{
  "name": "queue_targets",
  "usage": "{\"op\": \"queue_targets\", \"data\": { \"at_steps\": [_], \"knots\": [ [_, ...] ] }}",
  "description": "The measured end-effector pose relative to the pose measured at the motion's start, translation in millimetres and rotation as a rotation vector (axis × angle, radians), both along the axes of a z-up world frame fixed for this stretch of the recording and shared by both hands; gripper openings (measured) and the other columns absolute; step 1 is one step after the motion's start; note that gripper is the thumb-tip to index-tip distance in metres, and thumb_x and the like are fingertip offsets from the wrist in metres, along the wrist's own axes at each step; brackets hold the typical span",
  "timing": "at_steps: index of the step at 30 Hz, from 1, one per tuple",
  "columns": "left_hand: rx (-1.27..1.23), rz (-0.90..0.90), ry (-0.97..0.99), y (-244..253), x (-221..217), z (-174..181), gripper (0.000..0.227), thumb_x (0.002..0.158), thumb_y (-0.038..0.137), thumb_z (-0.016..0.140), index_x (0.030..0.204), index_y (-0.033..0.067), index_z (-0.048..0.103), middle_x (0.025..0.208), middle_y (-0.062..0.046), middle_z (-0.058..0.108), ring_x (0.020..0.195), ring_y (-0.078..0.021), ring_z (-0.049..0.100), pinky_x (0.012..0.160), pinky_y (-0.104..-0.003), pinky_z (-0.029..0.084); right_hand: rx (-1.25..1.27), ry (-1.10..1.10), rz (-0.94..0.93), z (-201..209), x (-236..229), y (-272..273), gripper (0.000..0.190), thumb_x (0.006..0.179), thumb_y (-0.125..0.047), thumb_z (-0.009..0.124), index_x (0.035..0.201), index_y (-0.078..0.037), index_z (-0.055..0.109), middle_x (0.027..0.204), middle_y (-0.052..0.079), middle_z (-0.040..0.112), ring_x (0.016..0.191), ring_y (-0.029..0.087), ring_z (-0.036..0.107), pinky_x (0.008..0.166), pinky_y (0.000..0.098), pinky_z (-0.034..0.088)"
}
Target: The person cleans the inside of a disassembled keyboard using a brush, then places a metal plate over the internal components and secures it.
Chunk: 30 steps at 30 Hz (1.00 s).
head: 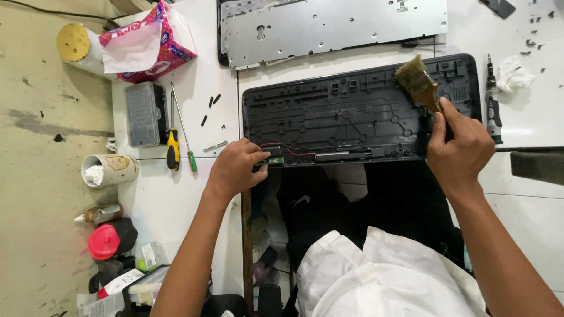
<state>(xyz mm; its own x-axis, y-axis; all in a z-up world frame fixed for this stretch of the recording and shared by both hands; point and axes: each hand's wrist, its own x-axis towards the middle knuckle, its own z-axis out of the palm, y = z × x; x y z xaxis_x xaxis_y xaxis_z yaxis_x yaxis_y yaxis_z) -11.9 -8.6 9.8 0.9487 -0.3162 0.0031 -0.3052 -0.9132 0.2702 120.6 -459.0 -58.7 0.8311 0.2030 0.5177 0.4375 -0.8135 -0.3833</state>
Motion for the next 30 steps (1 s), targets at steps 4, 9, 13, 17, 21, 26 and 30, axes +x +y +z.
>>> {"op": "queue_targets", "data": {
  "at_steps": [4, 9, 13, 17, 21, 26, 30],
  "knots": [
    [-0.076, 0.058, 0.106, 5.8, 1.1, -2.1, 0.027, 0.087, 0.013, 0.083, 0.113, 0.0064, 0.085, 0.102, -0.009, 0.078, 0.094, -0.0266, 0.069, 0.076, -0.041, 0.061, -0.008, 0.003, -0.007, -0.9, 0.2, -0.4, 0.028, 0.117, -0.004, 0.08, 0.144, 0.001, 0.087, 0.095, 0.013, 0.081, 0.075, 0.032, 0.069, 0.069, 0.0421, 0.051],
    [-0.088, 0.144, 0.325, 7.7, 8.5, 4.5, 0.024, 0.095, 0.019, 0.08, 0.118, 0.016, 0.085, 0.108, -0.008, 0.078, 0.098, -0.0266, 0.071, 0.083, -0.042, 0.059, -0.015, 0.008, -0.007, 2.0, -0.8, 0.7, 0.029, 0.118, -0.005, 0.079, 0.145, 0.0, 0.086, 0.105, 0.015, 0.085, 0.077, 0.033, 0.071, 0.069, 0.0424, 0.051],
    [-0.106, 0.161, 0.335, 7.3, 8.7, 2.2, 0.023, 0.096, 0.017, 0.078, 0.118, 0.0146, 0.085, 0.109, -0.009, 0.077, 0.098, -0.0264, 0.07, 0.082, -0.042, 0.059, -0.01, 0.0, -0.015, -2.5, 0.0, -0.8, 0.028, 0.117, -0.004, 0.08, 0.144, -0.001, 0.087, 0.1, 0.013, 0.083, 0.076, 0.033, 0.07, 0.068, 0.0425, 0.05],
    [-0.181, 0.173, 0.309, 10.7, 7.5, -3.8, 0.02, 0.096, 0.012, 0.077, 0.113, 0.0153, 0.086, 0.103, -0.007, 0.077, 0.094, -0.0245, 0.069, 0.079, -0.04, 0.058, -0.004, 0.003, -0.005, -0.6, -0.9, 0.3, 0.029, 0.117, -0.003, 0.08, 0.145, 0.0, 0.087, 0.097, 0.014, 0.081, 0.073, 0.034, 0.066, 0.068, 0.044, 0.048],
    [-0.222, 0.183, 0.313, 11.1, 9.9, -4.9, 0.018, 0.097, 0.01, 0.075, 0.11, 0.0153, 0.087, 0.1, -0.006, 0.079, 0.093, -0.0241, 0.067, 0.081, -0.039, 0.058, -0.02, -0.013, -0.001, -2.0, 0.5, -0.6, 0.028, 0.118, -0.004, 0.08, 0.145, 0.0, 0.086, 0.104, 0.016, 0.085, 0.077, 0.035, 0.071, 0.068, 0.0434, 0.05],
    [-0.323, 0.298, 0.425, 10.3, 14.0, 8.8, 0.017, 0.1, 0.014, 0.072, 0.112, 0.0161, 0.085, 0.102, -0.003, 0.079, 0.101, -0.0222, 0.067, 0.089, -0.037, 0.055, -0.005, 0.0, 0.004, -0.2, -0.6, 0.2, 0.029, 0.118, -0.004, 0.08, 0.146, 0.002, 0.086, 0.102, 0.016, 0.084, 0.077, 0.034, 0.07, 0.068, 0.0434, 0.05],
    [-0.55, 0.523, 0.434, 18.7, 16.1, 5.1, 0.019, 0.1, 0.017, 0.072, 0.114, 0.0154, 0.084, 0.11, -0.001, 0.081, 0.095, -0.0134, 0.07, 0.075, -0.029, 0.051, 0.008, 0.007, 0.006, -0.9, -0.4, -0.4, 0.03, 0.117, -0.003, 0.079, 0.146, 0.002, 0.086, 0.106, 0.018, 0.084, 0.08, 0.037, 0.071, 0.069, 0.0459, 0.05]
  ]
}}
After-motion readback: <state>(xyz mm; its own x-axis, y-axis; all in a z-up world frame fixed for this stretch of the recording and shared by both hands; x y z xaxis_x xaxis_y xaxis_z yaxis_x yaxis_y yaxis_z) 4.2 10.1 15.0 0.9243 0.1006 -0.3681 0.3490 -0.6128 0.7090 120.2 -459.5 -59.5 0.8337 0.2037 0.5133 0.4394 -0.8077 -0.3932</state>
